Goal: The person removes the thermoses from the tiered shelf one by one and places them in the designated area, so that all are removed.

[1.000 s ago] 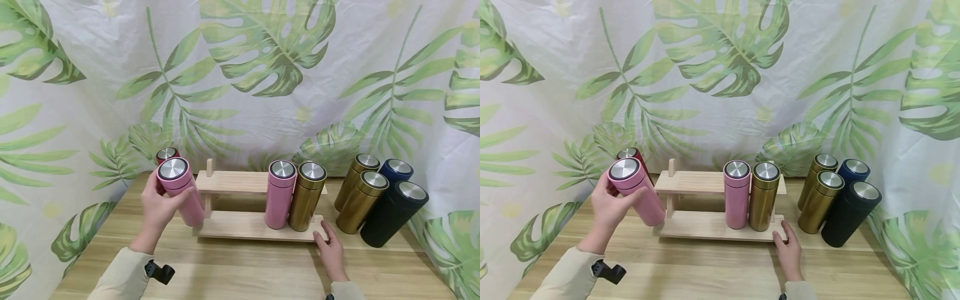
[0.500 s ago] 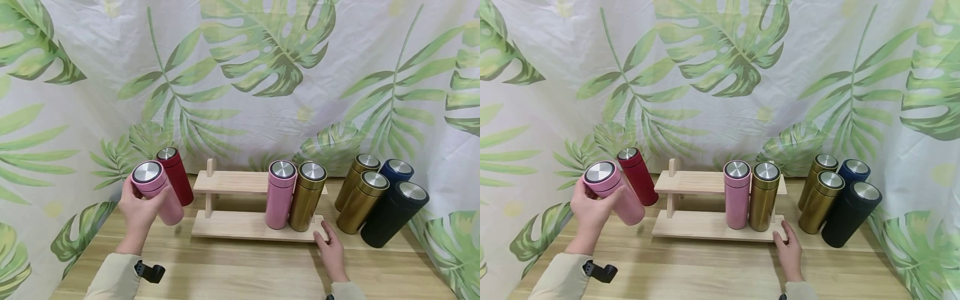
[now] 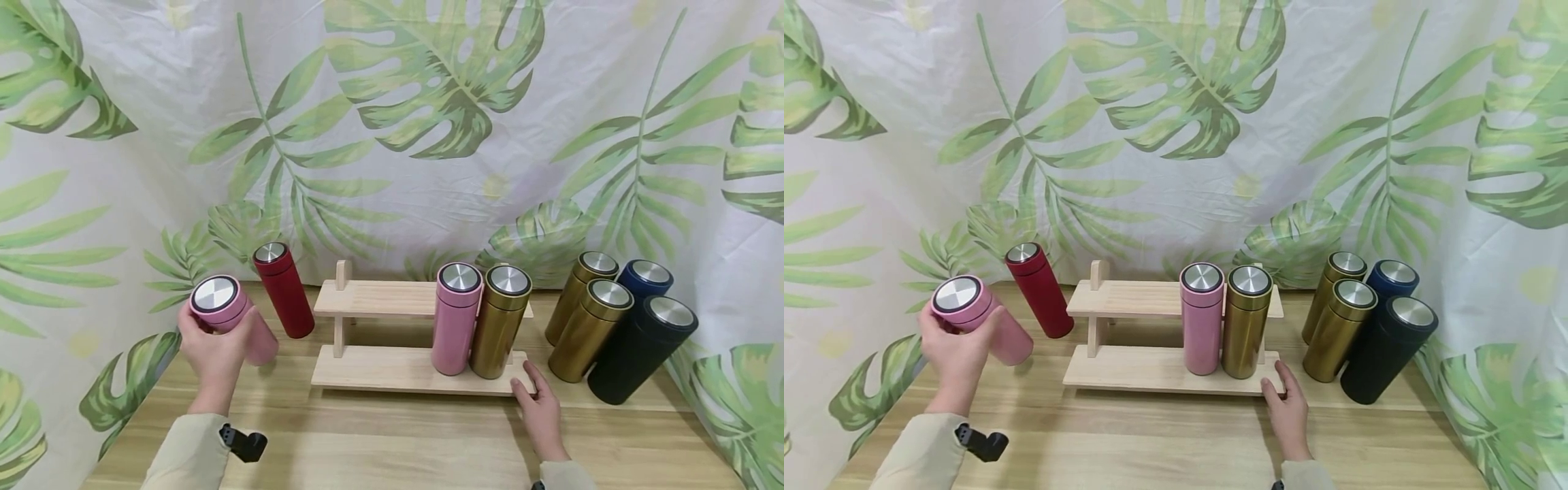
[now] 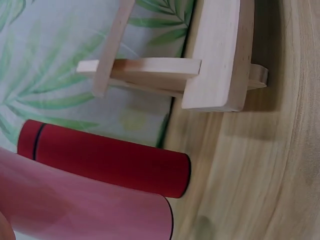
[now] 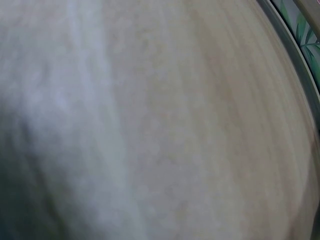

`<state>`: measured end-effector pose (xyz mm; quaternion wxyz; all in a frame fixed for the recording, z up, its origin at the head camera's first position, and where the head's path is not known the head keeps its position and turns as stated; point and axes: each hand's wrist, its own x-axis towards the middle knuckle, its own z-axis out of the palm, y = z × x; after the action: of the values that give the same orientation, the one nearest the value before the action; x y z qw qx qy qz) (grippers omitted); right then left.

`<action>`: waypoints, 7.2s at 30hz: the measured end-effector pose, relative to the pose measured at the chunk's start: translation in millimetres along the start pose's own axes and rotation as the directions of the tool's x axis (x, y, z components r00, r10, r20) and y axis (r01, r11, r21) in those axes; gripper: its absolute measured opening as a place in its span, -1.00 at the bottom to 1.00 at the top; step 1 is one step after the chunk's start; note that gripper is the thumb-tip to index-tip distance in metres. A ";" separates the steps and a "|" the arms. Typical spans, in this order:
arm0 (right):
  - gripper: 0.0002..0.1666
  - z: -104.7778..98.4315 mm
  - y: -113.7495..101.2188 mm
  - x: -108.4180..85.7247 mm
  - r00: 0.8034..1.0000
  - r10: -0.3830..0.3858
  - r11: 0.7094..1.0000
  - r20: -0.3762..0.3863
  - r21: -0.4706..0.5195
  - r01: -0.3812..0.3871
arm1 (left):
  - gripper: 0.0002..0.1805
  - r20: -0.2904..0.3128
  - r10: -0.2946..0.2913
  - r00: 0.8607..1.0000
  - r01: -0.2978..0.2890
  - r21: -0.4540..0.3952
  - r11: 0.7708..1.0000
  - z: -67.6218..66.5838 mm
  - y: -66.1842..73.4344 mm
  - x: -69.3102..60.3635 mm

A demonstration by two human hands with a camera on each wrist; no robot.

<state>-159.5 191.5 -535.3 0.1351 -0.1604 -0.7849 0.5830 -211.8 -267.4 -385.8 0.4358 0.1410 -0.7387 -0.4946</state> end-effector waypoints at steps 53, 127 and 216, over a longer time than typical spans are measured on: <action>-0.39 0.0 -0.7 1.4 1.000 0.006 1.000 0.003 -0.006 -0.006 | 0.00 0.220 -0.306 0.926 0.263 0.205 0.943 41.8 -41.1 63.8; -0.38 -0.4 -1.2 -0.1 1.000 0.021 0.999 0.006 -0.027 -0.021 | -0.25 0.651 0.485 0.585 -0.122 -0.520 0.845 111.6 126.3 -104.6; -0.38 -0.4 -2.3 -0.7 1.000 0.028 0.999 0.006 -0.017 -0.028 | -0.14 0.482 0.408 0.775 -0.114 -0.528 0.842 86.2 138.8 -96.7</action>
<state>-158.9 190.9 -533.0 0.1232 -0.1708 -0.7881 0.5785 -192.2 -87.7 -327.4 0.2780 -0.2330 -0.7050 -0.6094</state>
